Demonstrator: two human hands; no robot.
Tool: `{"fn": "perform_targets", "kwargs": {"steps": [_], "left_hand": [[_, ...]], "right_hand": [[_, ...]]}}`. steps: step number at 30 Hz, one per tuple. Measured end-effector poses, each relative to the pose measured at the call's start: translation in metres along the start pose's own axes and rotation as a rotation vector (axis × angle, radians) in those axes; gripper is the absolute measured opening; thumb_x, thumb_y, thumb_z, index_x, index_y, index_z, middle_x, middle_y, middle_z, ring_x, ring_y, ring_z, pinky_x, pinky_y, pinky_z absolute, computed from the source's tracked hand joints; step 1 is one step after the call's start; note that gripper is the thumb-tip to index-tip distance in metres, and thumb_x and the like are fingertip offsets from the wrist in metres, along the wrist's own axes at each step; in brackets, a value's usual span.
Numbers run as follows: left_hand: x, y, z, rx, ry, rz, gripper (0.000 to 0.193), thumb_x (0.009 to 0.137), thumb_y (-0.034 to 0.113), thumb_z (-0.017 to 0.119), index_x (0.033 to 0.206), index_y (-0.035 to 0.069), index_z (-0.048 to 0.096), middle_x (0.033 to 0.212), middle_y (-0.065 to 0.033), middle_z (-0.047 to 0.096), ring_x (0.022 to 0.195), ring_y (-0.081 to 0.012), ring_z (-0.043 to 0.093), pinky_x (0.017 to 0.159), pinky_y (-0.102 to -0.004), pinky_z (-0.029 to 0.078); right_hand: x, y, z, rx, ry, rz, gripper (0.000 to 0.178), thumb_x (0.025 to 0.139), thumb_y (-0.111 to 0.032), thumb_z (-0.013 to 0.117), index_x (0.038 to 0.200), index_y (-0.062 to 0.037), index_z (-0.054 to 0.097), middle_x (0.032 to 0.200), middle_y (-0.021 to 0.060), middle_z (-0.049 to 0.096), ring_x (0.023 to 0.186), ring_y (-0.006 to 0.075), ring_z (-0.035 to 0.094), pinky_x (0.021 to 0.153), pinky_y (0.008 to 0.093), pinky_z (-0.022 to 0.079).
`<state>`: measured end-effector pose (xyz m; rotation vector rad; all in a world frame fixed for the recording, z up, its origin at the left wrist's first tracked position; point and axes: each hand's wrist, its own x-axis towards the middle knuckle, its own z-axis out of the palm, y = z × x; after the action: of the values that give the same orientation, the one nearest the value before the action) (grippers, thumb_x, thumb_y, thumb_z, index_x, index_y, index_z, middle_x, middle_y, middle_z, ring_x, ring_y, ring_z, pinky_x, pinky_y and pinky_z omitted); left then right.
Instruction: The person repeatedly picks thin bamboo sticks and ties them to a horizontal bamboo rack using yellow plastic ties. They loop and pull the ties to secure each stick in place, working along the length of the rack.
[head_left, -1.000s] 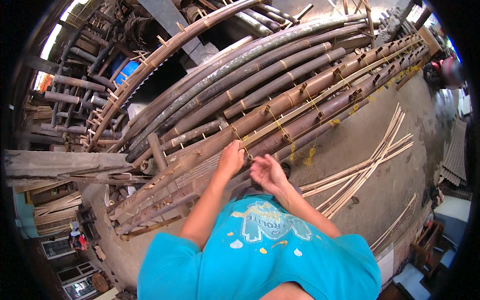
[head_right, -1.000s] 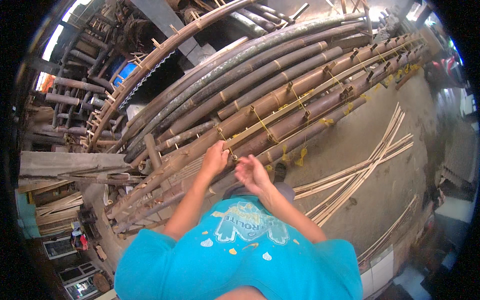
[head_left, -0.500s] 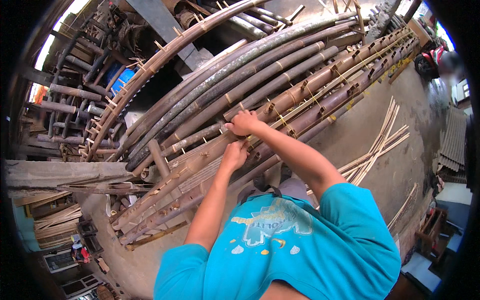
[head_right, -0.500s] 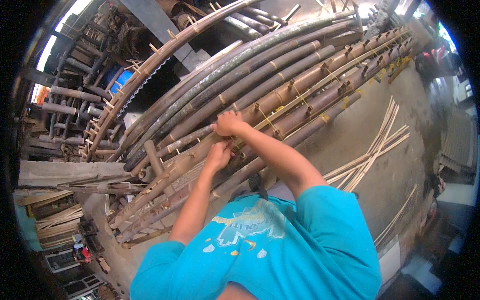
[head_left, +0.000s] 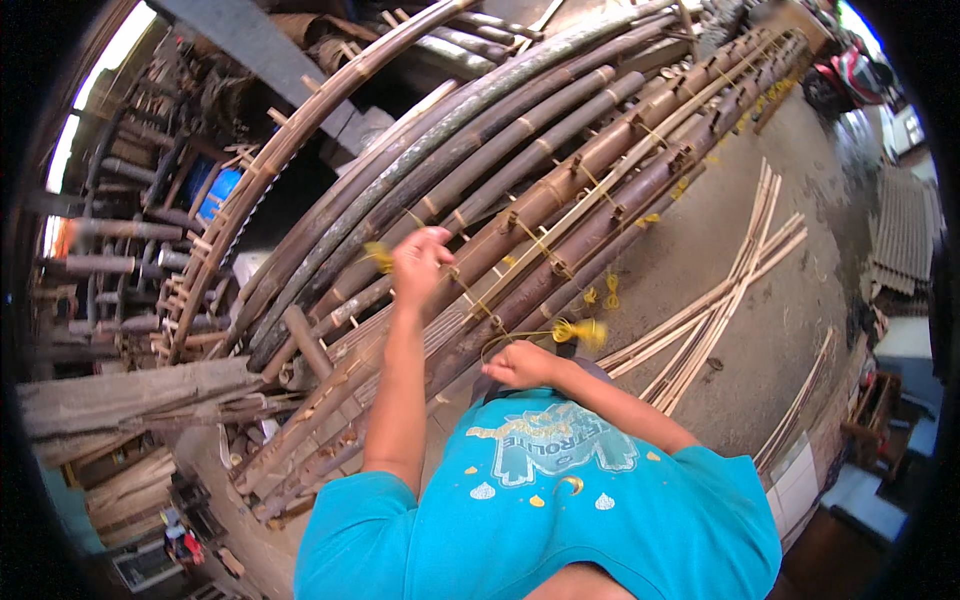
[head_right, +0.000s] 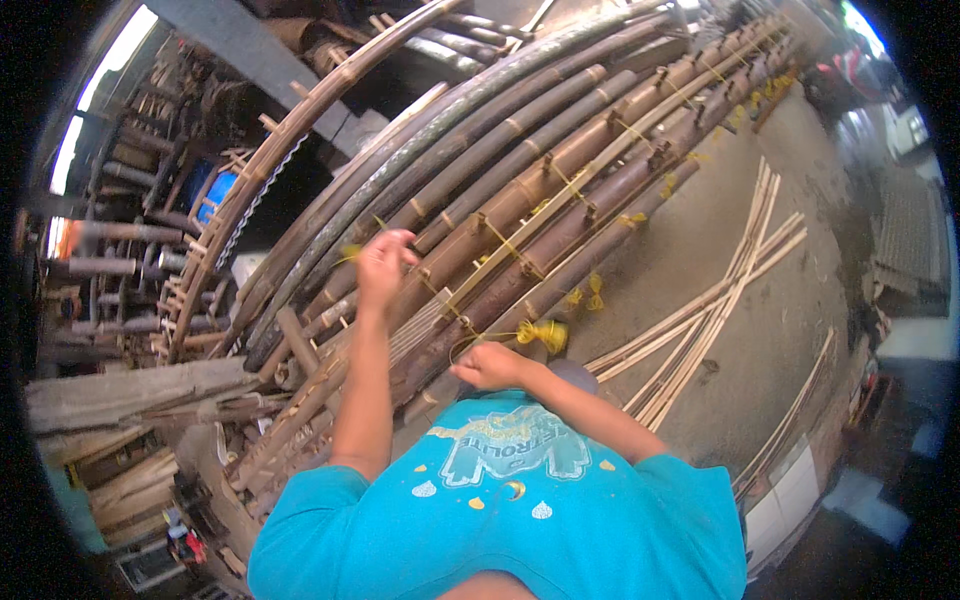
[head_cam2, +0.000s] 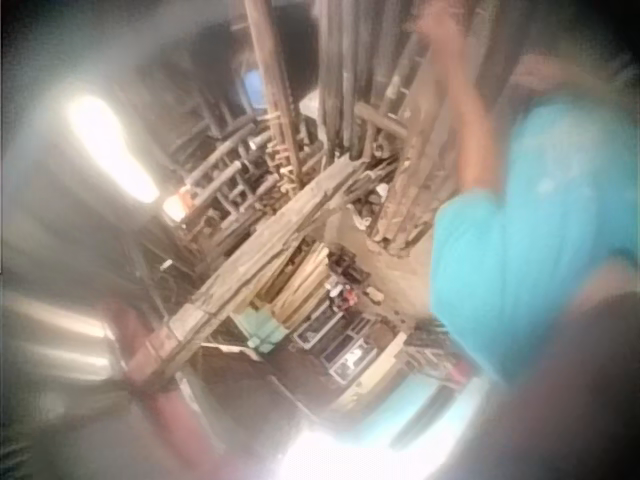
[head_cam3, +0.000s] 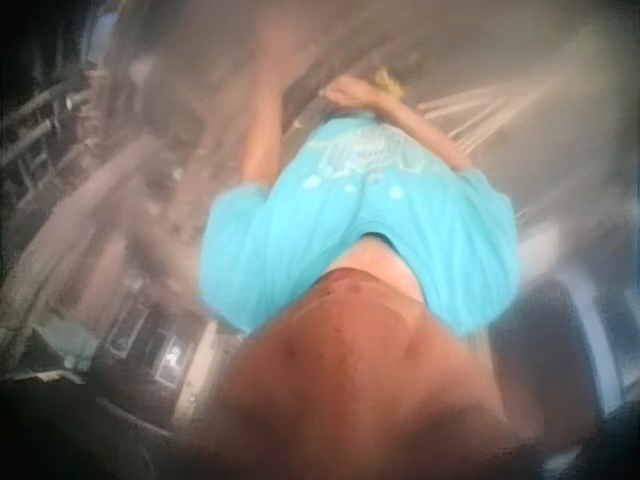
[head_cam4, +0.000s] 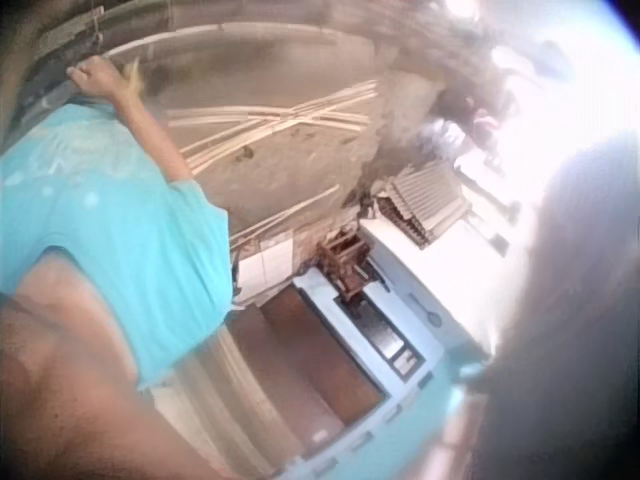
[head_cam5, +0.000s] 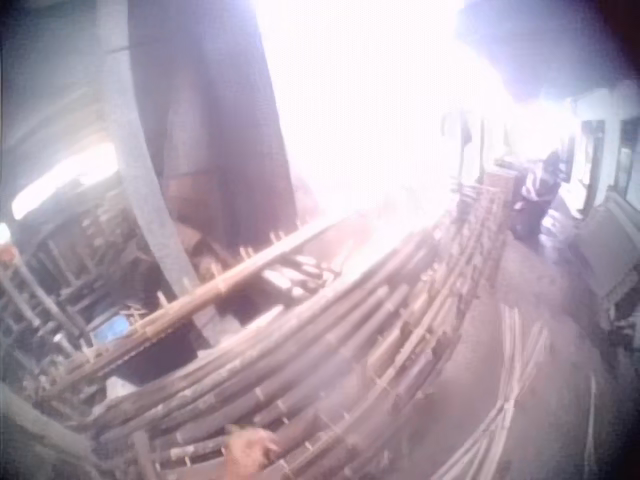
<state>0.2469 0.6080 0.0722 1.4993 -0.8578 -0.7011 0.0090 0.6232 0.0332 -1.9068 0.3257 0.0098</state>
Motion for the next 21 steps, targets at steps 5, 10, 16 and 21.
{"fn": "perform_targets", "kwargs": {"steps": [5, 10, 16, 21], "left_hand": [[0.048, -0.106, -0.008, 0.883, 0.024, -0.086, 0.032, 0.092, 0.03, 0.051, 0.094, 0.003, 0.07, 0.092, -0.0234, 0.067, 0.09, -0.0434, 0.064, 0.075, -0.0483, 0.051], [0.095, -0.12, -0.031, 1.231, -0.194, -0.091, 0.036, 0.09, 0.031, 0.048, 0.086, 0.003, 0.07, 0.093, -0.0237, 0.067, 0.083, -0.0402, 0.065, 0.071, -0.0503, 0.05], [0.124, -0.07, -0.057, 1.516, -0.303, -0.441, 0.06, 0.09, 0.052, 0.059, 0.095, -0.007, 0.066, 0.083, -0.0273, 0.068, 0.075, -0.0398, 0.069, 0.069, -0.0459, 0.054], [0.095, 0.058, 0.135, 1.282, -0.26, 0.01, 0.047, 0.096, 0.043, 0.054, 0.097, -0.002, 0.07, 0.078, -0.0199, 0.069, 0.077, -0.0309, 0.069, 0.07, -0.0397, 0.052]], "right_hand": [[-0.03, 0.012, 0.002, 0.168, 0.198, 0.061, 0.043, 0.096, -0.031, 0.054, 0.066, 0.0006, 0.057, 0.058, 0.0173, 0.054, 0.057, 0.0278, 0.059, 0.055, 0.0406, 0.044], [-0.047, 0.099, 0.03, 1.329, 0.832, 0.279, 0.027, 0.098, -0.026, 0.055, 0.084, -0.0031, 0.059, 0.081, 0.0064, 0.064, 0.07, 0.0154, 0.062, 0.062, 0.0304, 0.05], [-0.14, 0.161, 0.012, 1.179, 0.949, 0.563, 0.027, 0.097, -0.025, 0.056, 0.103, 0.001, 0.062, 0.092, 0.0091, 0.065, 0.081, 0.0155, 0.065, 0.072, 0.0295, 0.055], [-0.236, 0.265, -0.033, 1.26, 1.234, 0.604, 0.028, 0.095, -0.027, 0.059, 0.104, -0.0002, 0.062, 0.089, 0.0073, 0.064, 0.079, 0.0139, 0.064, 0.072, 0.0279, 0.054]]}}
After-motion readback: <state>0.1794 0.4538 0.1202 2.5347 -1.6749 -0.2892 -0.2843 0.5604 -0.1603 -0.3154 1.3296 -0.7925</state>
